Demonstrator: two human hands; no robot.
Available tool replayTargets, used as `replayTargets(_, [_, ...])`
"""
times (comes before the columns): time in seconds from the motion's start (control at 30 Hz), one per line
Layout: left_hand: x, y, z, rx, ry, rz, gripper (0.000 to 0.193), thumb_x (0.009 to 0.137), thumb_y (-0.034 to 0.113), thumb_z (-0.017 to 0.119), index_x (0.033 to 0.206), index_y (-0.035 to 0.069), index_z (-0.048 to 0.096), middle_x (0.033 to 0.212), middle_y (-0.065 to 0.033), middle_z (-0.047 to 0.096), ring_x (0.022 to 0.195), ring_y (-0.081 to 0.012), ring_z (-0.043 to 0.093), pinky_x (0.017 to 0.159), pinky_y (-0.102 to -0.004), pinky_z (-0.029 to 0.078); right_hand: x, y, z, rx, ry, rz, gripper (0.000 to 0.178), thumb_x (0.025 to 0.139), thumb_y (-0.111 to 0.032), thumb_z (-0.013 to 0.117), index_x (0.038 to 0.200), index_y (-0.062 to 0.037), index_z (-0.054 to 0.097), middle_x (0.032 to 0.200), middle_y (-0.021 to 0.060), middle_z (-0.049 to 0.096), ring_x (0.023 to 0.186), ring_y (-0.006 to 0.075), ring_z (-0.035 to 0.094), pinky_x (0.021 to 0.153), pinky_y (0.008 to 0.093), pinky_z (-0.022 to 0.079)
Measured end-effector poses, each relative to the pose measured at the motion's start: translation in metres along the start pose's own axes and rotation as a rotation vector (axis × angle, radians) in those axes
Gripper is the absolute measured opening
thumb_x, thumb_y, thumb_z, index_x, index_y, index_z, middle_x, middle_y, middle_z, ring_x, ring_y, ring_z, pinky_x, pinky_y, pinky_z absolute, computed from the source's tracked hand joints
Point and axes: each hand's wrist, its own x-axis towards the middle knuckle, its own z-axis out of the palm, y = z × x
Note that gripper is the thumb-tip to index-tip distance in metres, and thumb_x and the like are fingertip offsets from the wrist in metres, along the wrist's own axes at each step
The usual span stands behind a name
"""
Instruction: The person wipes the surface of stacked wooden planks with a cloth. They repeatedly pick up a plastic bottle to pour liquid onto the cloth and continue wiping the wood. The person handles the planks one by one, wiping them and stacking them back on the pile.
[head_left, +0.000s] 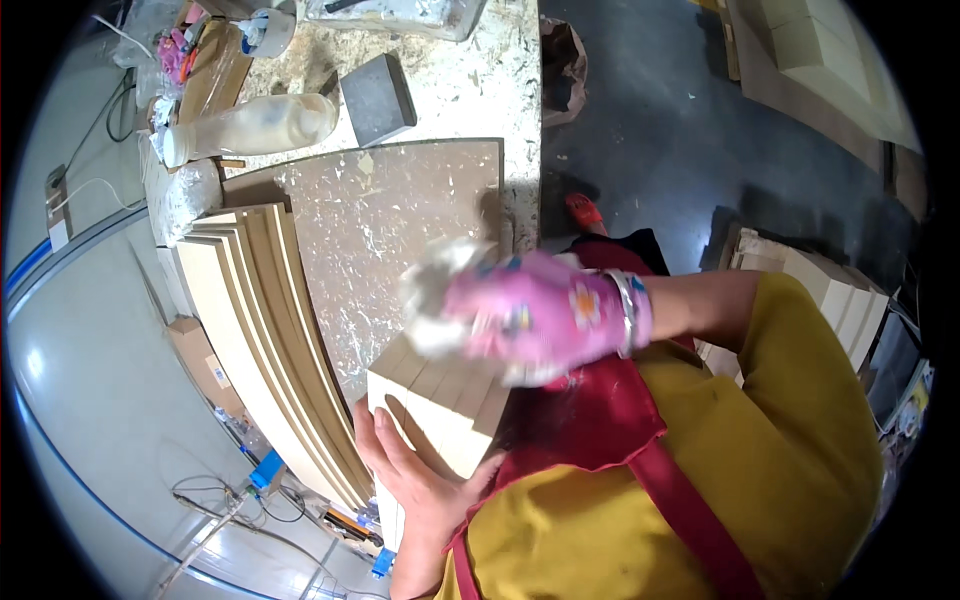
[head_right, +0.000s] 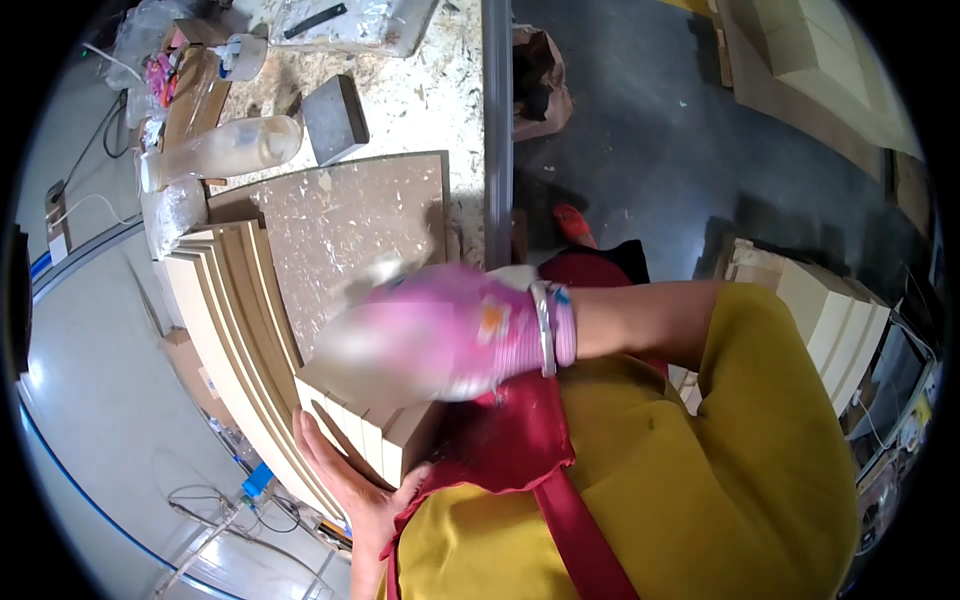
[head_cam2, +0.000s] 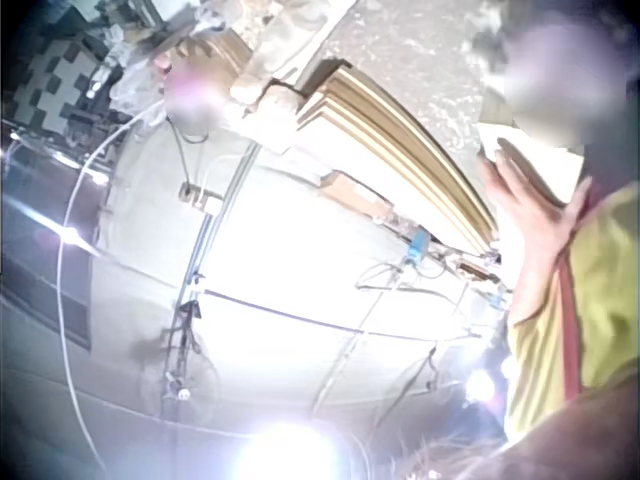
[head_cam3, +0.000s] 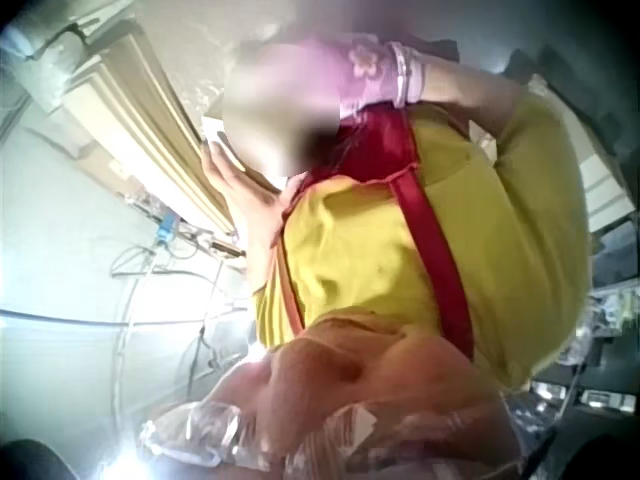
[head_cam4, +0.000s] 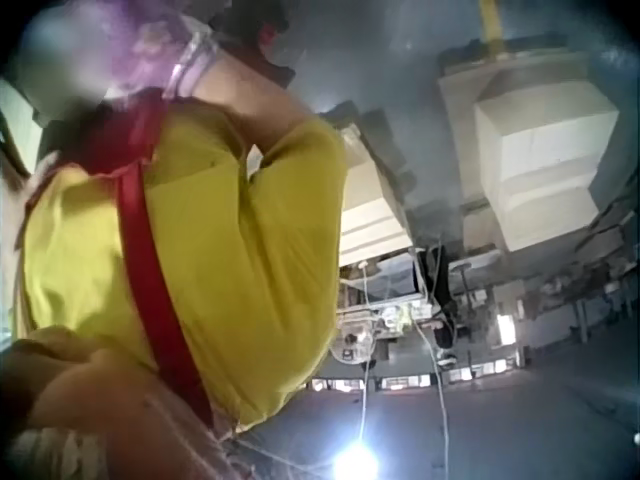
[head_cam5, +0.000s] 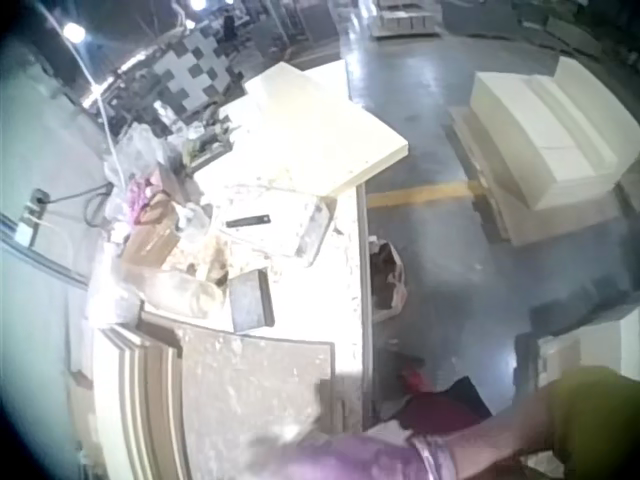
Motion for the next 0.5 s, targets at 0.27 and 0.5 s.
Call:
replayTargets(0.27, [0.000, 0.007, 0.004, 0.028, -0.016, 0.016, 0.122, 0.058, 0.057, 0.083, 0.146, 0.001, 0.019, 0.145, -0.0254, 0.017, 0.138, -0.0396, 0.017, 0.111, -0.0508, 0.020, 0.012, 0.021, -0.018, -0.339, -0.304, 0.506, 0.028, 0.077, -0.009, 0.062, 0.105, -0.0077, 0.062, 0.094, 0.0188, 0.066, 0.091, 0.0351, 0.064, 0.078, 0.0405, 0.051])
replayTargets(0.5, [0.009, 0.003, -0.004, -0.037, -0.022, 0.046, 0.113, 0.061, 0.059, 0.079, 0.143, 0.001, 0.027, 0.138, -0.0303, 0.025, 0.126, -0.0440, 0.032, 0.101, -0.0528, 0.031, 0.078, -0.001, 0.001, 0.098, -0.199, 0.323, 0.045, 0.085, -0.011, 0.064, 0.125, 0.0047, 0.052, 0.106, 0.0134, 0.067, 0.096, 0.0185, 0.064, 0.082, 0.0302, 0.051])
